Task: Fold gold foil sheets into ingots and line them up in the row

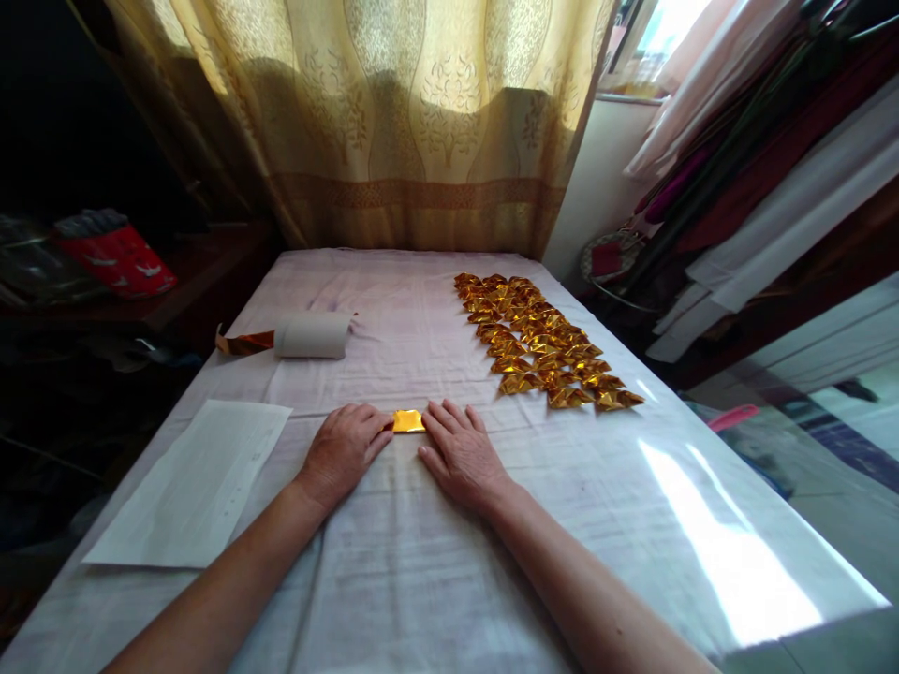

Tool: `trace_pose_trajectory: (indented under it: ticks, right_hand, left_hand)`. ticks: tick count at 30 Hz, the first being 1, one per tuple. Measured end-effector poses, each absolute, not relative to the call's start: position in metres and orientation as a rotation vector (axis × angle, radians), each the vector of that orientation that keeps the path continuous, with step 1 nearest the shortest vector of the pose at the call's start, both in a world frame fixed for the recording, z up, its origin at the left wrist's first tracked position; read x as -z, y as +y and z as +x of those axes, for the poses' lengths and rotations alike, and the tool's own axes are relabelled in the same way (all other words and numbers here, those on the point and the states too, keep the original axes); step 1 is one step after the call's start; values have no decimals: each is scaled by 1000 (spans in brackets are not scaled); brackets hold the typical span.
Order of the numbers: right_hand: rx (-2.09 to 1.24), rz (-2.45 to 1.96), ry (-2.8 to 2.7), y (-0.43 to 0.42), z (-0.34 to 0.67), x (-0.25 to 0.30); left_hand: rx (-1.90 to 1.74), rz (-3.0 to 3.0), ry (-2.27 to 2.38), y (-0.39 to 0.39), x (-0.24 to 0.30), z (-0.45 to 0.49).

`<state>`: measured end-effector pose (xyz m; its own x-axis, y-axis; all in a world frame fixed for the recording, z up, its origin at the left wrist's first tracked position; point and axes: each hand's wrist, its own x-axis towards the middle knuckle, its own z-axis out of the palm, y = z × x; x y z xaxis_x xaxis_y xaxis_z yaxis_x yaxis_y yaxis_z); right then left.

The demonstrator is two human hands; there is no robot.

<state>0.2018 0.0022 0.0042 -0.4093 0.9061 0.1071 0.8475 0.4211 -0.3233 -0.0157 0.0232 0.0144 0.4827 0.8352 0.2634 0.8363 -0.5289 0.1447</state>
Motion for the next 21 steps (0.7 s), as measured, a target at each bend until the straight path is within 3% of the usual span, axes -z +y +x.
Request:
trace_pose_trajectory:
  ticks: [11,21]
  right_hand:
    - [-303,-1464,-2159,20,203,-2]
    - [-616,-1505,-1853,41,206,-6]
  left_hand:
    - [448,-2644,-1600,26,-13,-10]
    - [525,-2621,-1797,44,-26,1]
